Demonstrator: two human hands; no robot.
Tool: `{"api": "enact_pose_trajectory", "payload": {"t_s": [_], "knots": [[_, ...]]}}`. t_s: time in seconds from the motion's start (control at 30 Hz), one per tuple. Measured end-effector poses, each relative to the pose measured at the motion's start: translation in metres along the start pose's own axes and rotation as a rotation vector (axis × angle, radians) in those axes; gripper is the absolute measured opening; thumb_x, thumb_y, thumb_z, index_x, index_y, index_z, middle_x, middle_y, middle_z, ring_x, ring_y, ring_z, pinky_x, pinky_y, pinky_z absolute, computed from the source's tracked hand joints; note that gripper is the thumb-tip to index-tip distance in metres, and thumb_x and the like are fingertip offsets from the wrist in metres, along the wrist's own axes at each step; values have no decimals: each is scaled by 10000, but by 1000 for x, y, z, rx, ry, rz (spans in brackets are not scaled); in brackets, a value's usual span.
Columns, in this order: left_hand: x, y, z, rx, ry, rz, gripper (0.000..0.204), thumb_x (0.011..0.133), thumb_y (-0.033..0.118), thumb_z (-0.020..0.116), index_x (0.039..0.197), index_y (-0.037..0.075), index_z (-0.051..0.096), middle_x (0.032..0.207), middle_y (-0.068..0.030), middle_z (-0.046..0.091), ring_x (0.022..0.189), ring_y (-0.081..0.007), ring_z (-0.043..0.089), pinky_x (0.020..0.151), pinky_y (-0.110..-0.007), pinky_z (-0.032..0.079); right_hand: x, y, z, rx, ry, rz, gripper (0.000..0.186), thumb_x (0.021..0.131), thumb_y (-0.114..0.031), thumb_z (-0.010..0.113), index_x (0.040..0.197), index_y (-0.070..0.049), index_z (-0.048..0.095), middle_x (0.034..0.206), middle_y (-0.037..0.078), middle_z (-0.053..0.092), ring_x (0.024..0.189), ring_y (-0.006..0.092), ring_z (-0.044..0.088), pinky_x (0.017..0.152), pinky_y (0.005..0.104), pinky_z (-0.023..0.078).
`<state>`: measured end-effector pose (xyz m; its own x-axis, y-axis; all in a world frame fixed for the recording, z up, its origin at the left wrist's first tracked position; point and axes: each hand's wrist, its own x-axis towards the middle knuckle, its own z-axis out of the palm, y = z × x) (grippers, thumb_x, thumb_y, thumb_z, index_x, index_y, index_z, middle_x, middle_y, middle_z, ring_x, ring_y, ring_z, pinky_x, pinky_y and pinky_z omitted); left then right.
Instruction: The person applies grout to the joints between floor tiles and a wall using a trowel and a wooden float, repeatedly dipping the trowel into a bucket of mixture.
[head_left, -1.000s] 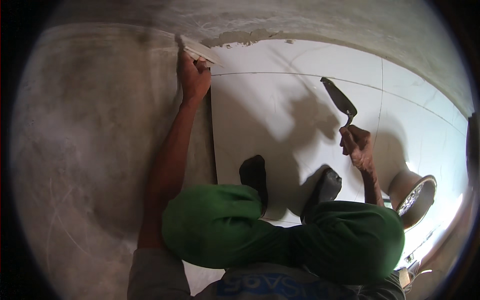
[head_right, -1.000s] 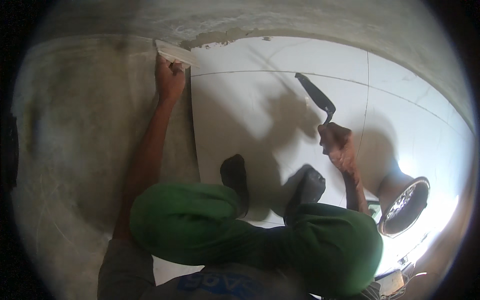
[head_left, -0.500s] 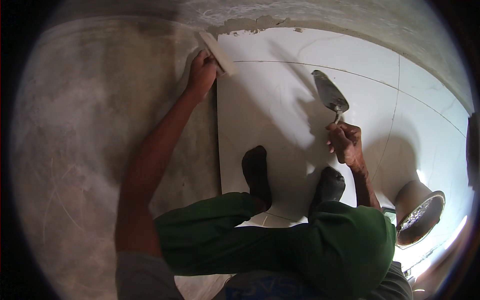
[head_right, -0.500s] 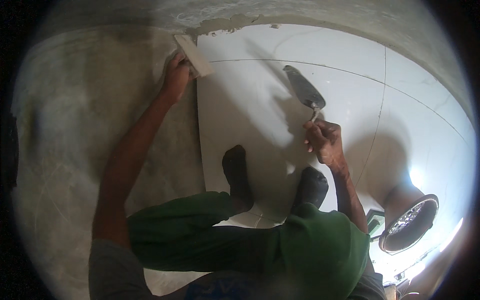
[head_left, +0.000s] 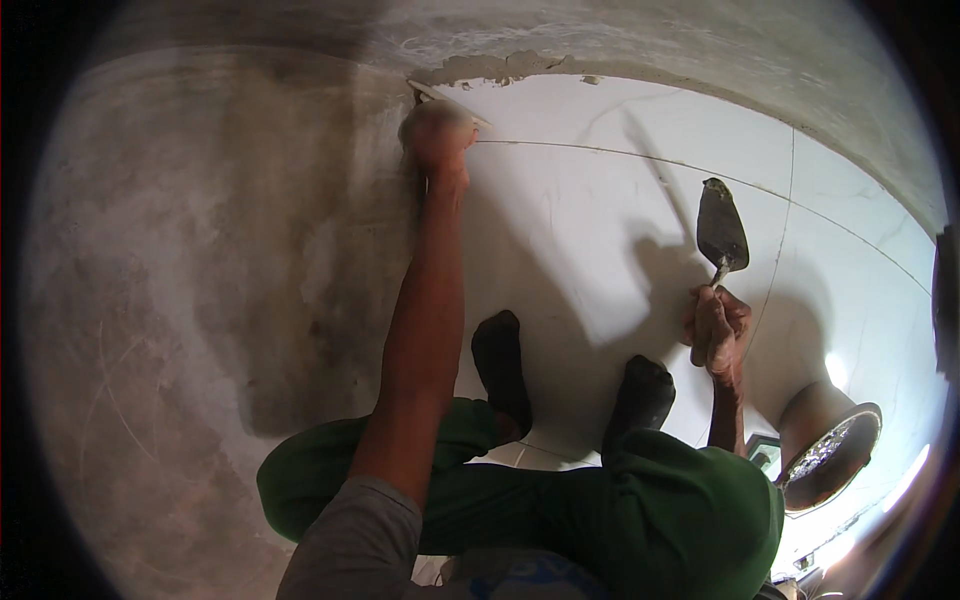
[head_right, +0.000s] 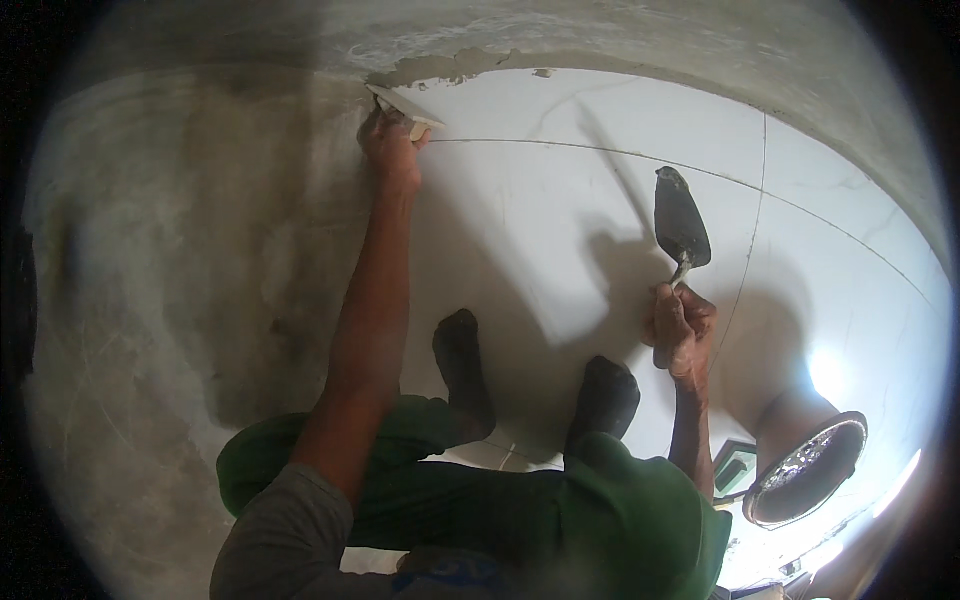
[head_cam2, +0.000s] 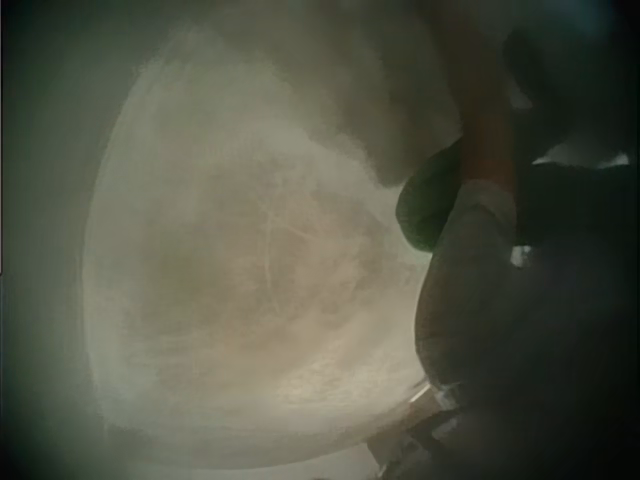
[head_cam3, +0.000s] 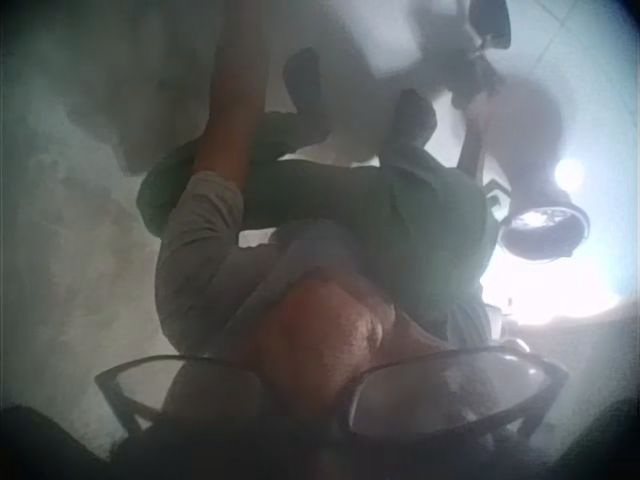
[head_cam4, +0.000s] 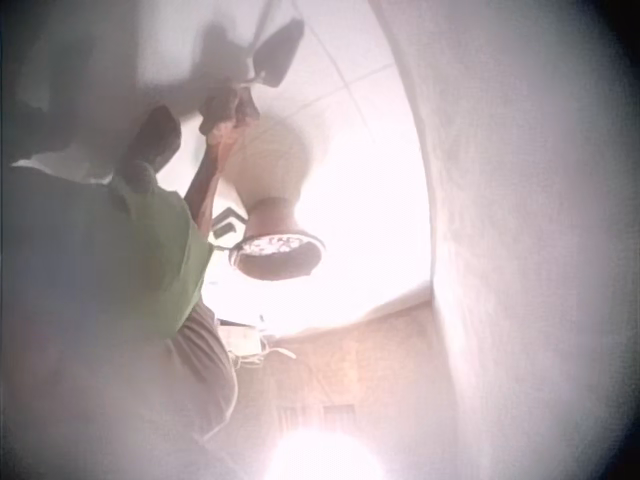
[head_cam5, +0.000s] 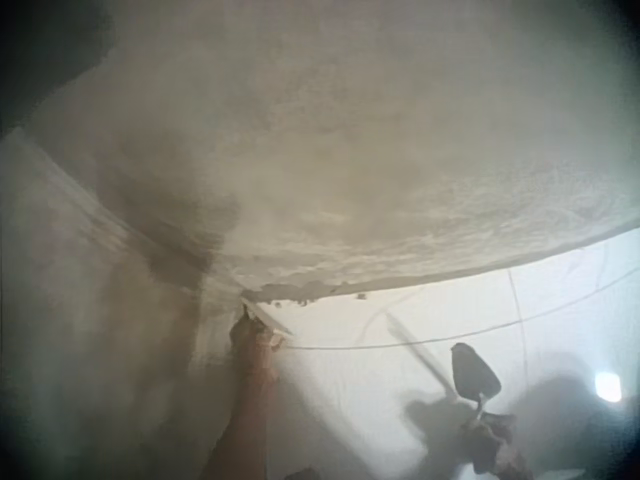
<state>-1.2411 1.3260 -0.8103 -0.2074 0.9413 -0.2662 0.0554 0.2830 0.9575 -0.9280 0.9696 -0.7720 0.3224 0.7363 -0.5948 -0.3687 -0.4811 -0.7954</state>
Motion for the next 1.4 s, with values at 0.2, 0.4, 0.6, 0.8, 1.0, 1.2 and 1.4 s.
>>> {"api": "enact_pose_trajectory", "payload": {"t_s": [0.2,0.4,0.6,0.8,1.0,1.2,1.4], "knots": [[13,0,12,-50,142,-5,422,981,89,572,1395,94,649,1256,-61,693,1040,-223,694,812,-422,622,1,14,-3,1,-23,22,416,1096,-384,639,1060,18,742,698,27,651,537,87,556,502,275,456],[-18,-14,52,-38,50,59,416,977,59,545,1375,34,664,1276,-86,681,1093,-225,689,763,-415,643,4,16,-3,-22,-5,42,425,1089,-393,652,1068,21,744,698,29,654,539,89,561,512,272,468],[-62,-10,67,-133,81,88,426,1044,94,522,1442,7,647,1251,-93,710,1080,-214,707,814,-406,662,5,9,-8,-63,20,30,450,1089,-410,640,1074,27,746,709,40,665,543,96,572,515,277,473],[-5,17,17,-163,188,145,306,1093,176,523,1275,27,718,1033,-23,727,845,-106,674,612,-278,551,4,8,2,-82,-15,52,441,1093,-400,638,1074,26,748,712,38,668,554,98,580,515,275,467],[-45,8,46,-120,-17,116,320,1097,188,503,1283,32,711,1072,-39,719,880,-128,675,663,-281,541,5,4,2,-57,20,24,398,1089,-359,657,1002,22,734,679,10,619,530,76,508,492,278,399],[-57,-3,76,-115,59,156,344,1092,210,512,1292,1,698,1108,-77,695,961,-180,674,750,-351,595,4,6,5,-44,-43,21,447,1094,-392,648,1056,45,735,701,33,653,528,91,540,500,282,442],[-84,-20,75,-97,119,138,401,1109,194,516,1433,11,666,1069,-32,726,850,-92,658,659,-275,571,4,6,-1,-64,-7,25,443,1094,-401,647,1048,32,730,686,27,646,523,78,530,487,272,426]]}}
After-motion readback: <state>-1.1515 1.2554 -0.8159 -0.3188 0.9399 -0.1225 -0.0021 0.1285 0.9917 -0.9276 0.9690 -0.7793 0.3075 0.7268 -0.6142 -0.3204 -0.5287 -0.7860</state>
